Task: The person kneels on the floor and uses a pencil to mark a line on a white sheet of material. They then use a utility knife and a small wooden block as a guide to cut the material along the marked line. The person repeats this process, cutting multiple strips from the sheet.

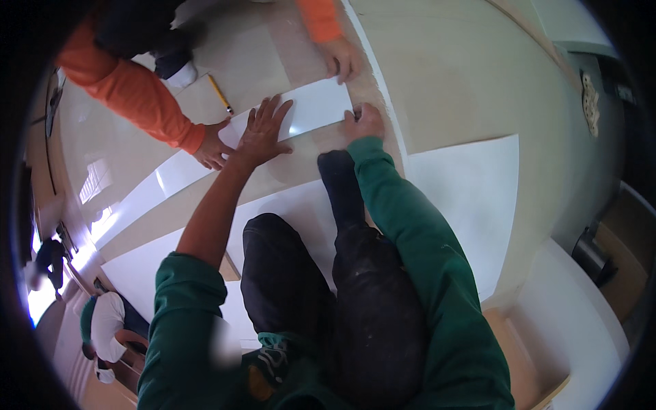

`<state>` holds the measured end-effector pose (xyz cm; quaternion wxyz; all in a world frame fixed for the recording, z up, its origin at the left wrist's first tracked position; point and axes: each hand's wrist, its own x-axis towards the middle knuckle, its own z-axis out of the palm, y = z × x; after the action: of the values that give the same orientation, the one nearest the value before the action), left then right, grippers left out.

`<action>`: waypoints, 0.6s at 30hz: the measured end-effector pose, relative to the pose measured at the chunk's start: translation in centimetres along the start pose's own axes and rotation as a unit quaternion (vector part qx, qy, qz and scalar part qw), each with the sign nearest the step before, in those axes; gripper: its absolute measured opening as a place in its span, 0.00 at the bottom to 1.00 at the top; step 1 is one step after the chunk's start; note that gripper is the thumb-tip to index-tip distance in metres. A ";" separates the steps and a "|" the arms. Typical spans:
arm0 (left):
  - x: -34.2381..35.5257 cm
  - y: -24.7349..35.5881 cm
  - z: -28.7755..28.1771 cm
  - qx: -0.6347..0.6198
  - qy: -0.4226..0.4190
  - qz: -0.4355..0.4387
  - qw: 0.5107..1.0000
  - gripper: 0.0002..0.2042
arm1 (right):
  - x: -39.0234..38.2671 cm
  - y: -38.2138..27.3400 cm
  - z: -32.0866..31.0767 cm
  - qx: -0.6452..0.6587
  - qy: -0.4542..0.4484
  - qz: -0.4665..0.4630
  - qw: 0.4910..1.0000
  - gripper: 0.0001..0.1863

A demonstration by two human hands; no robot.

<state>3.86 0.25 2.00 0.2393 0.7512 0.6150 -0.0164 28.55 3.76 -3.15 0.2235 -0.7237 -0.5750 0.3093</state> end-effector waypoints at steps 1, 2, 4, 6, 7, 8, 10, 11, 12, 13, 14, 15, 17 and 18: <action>0.1 -0.9 0.8 -0.002 -0.014 0.031 0.999 0.50 | 0.0 0.2 0.2 0.004 -0.002 0.005 1.000 0.14; 0.0 -1.8 1.3 -0.018 0.022 0.043 0.999 0.49 | -0.2 -0.1 0.4 -0.003 0.000 0.007 1.000 0.15; 0.7 -1.5 0.9 -0.073 0.047 0.026 0.996 0.45 | 0.2 -0.1 -0.1 -0.028 0.012 0.015 0.999 0.16; 0.7 -1.1 0.6 -0.042 0.057 0.034 0.997 0.43 | 0.4 -0.4 -0.2 -0.006 0.006 0.038 0.999 0.15; 0.7 -0.9 0.6 -0.025 0.063 0.035 0.997 0.42 | 0.5 -0.8 -0.3 0.006 -0.004 0.059 0.998 0.15; 0.7 -1.1 0.7 -0.022 0.064 0.036 0.997 0.41 | 0.6 -1.1 -0.4 0.020 -0.013 0.078 0.997 0.15; 0.7 -1.5 0.8 -0.016 0.066 0.035 0.997 0.40 | 0.7 -1.7 -0.6 0.034 -0.033 0.100 0.994 0.15; 1.0 -1.4 0.7 -0.020 0.063 0.037 0.997 0.40 | 0.7 -1.4 -0.5 0.039 -0.040 0.110 0.992 0.14; 1.2 -1.3 0.6 -0.024 0.060 0.038 0.997 0.39 | 0.9 -0.9 -0.2 0.057 -0.033 0.104 0.992 0.14; 1.4 -1.2 0.6 -0.028 0.057 0.037 0.997 0.39 | 1.2 -0.3 -0.1 0.075 -0.027 0.098 0.992 0.14; 1.5 -1.0 0.6 -0.024 0.057 0.040 0.997 0.39 | 1.6 0.7 0.2 0.094 -0.023 0.090 0.991 0.14; 1.5 -0.9 0.7 -0.018 0.057 0.038 0.997 0.38 | 2.0 1.0 0.3 0.119 -0.022 0.081 0.989 0.12; 1.2 -1.4 1.0 -0.012 0.051 0.032 0.998 0.38 | 1.9 0.8 0.6 0.096 -0.022 0.094 0.991 0.12; 1.1 -1.6 1.1 -0.014 0.052 0.036 0.998 0.38 | 2.1 1.0 0.8 0.084 -0.021 0.098 0.991 0.11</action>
<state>2.96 1.07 0.08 0.2177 0.7692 0.5994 0.0400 28.99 5.50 -4.81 0.2395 -0.7489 -0.4777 0.3919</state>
